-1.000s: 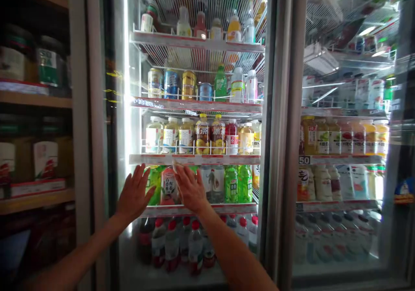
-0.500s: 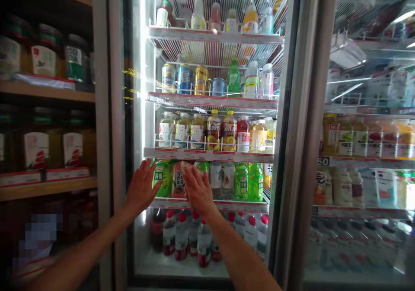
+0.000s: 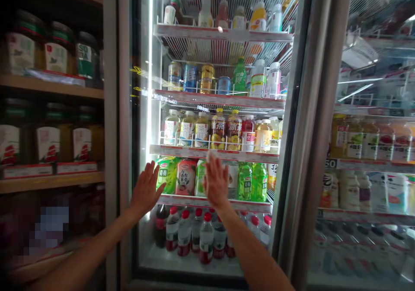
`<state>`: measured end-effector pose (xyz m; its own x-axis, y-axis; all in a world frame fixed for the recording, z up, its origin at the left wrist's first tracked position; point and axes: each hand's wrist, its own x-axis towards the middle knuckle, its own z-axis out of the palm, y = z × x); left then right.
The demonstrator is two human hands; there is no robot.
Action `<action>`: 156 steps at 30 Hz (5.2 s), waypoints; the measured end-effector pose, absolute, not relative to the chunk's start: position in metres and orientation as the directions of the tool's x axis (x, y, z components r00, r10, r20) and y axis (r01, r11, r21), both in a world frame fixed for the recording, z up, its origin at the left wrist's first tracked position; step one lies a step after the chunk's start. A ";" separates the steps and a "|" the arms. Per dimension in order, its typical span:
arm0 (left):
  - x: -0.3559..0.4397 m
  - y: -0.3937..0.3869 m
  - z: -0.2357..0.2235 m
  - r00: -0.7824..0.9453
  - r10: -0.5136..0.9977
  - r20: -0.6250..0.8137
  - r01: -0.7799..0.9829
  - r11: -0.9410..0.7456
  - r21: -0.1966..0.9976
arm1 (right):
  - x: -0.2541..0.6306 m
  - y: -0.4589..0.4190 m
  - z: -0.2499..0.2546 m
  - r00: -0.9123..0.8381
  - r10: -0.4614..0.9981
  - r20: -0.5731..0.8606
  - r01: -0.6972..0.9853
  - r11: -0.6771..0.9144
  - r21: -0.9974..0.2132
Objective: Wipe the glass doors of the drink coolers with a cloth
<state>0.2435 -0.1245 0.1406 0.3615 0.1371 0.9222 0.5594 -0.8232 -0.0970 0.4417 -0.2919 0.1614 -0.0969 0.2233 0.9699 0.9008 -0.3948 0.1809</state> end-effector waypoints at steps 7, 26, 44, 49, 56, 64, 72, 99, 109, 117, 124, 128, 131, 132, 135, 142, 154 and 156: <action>0.211 -0.111 0.132 0.350 0.162 0.922 0.607 -0.790 -0.092 | 0.422 -0.282 0.157 -0.333 0.418 0.845 0.857 -0.239 0.456; 0.131 -0.084 0.118 0.323 0.194 0.926 0.750 -0.649 -0.126 | 0.339 -0.185 0.190 -0.562 0.477 0.676 0.778 0.027 0.627; 0.157 -0.119 0.114 0.382 0.150 0.912 0.676 -0.718 -0.165 | 0.391 -0.241 0.182 -0.454 0.457 0.765 0.815 -0.134 0.564; 0.200 -0.150 0.115 0.420 0.107 0.901 0.603 -0.775 -0.189 | 0.426 -0.280 0.179 -0.371 0.456 0.809 0.821 -0.246 0.515; 0.250 -0.189 0.121 0.502 0.011 0.865 0.495 -0.824 -0.277 | 0.462 -0.332 0.112 -0.509 0.565 0.649 0.738 -0.102 0.667; 0.301 -0.213 0.127 0.505 -0.036 0.862 0.423 -0.861 -0.284 | 0.493 -0.355 0.140 -0.278 0.440 0.854 0.830 -0.338 0.444; 0.322 -0.233 0.126 0.528 -0.077 0.846 0.338 -0.894 -0.293 | 0.538 -0.403 0.136 -0.155 0.453 0.878 0.841 -0.406 0.357; 0.277 -0.153 0.194 0.280 0.048 0.959 0.547 -0.829 -0.118 | 0.505 -0.354 0.226 -0.284 0.409 0.867 0.833 -0.343 0.435; 0.237 -0.110 0.211 0.241 0.105 0.965 0.600 -0.798 -0.063 | 0.429 -0.278 0.263 -0.371 0.413 0.831 0.813 -0.287 0.506; 0.225 -0.107 0.226 0.233 0.043 0.971 0.602 -0.791 -0.109 | 0.517 -0.345 0.314 -0.031 -0.122 0.992 0.850 -0.525 -0.038; 0.240 -0.114 0.261 0.233 -0.001 0.973 0.627 -0.764 -0.151 | 0.445 -0.281 0.302 -0.361 0.286 0.888 0.833 -0.328 0.445; 0.250 -0.115 0.263 0.211 0.025 0.977 0.617 -0.779 -0.113 | 0.485 -0.326 0.283 -0.333 0.347 0.877 0.817 -0.358 0.452; 0.251 -0.112 0.260 0.211 0.024 0.977 0.609 -0.785 -0.112 | 0.540 -0.370 0.310 -0.058 -0.035 0.998 0.851 -0.525 0.031; 0.250 -0.111 0.260 0.216 0.023 0.976 0.611 -0.783 -0.117 | 0.550 -0.374 0.323 0.028 -0.171 0.985 0.843 -0.526 -0.115; 0.250 -0.109 0.259 0.236 0.025 0.971 0.632 -0.764 -0.134 | 0.533 -0.347 0.349 0.112 -0.258 0.960 0.844 -0.485 -0.229; 0.242 -0.106 0.260 0.233 0.007 0.973 0.631 -0.762 -0.146 | 0.440 -0.275 0.311 -0.409 0.382 0.829 0.790 -0.307 0.531; 0.172 -0.087 0.271 0.117 0.068 0.991 0.663 -0.748 -0.027 | 0.350 -0.187 0.348 -0.297 0.369 0.881 0.872 -0.270 0.407; 0.161 -0.086 0.267 0.108 0.080 0.991 0.676 -0.737 -0.014 | 0.326 -0.167 0.307 -0.486 0.474 0.734 0.799 -0.101 0.593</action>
<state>0.1613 -0.0861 0.2671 0.1082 0.0800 0.9909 0.6760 -0.7367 -0.0143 0.3263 -0.1670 0.3073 -0.4857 0.4741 0.7344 0.7986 -0.1009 0.5933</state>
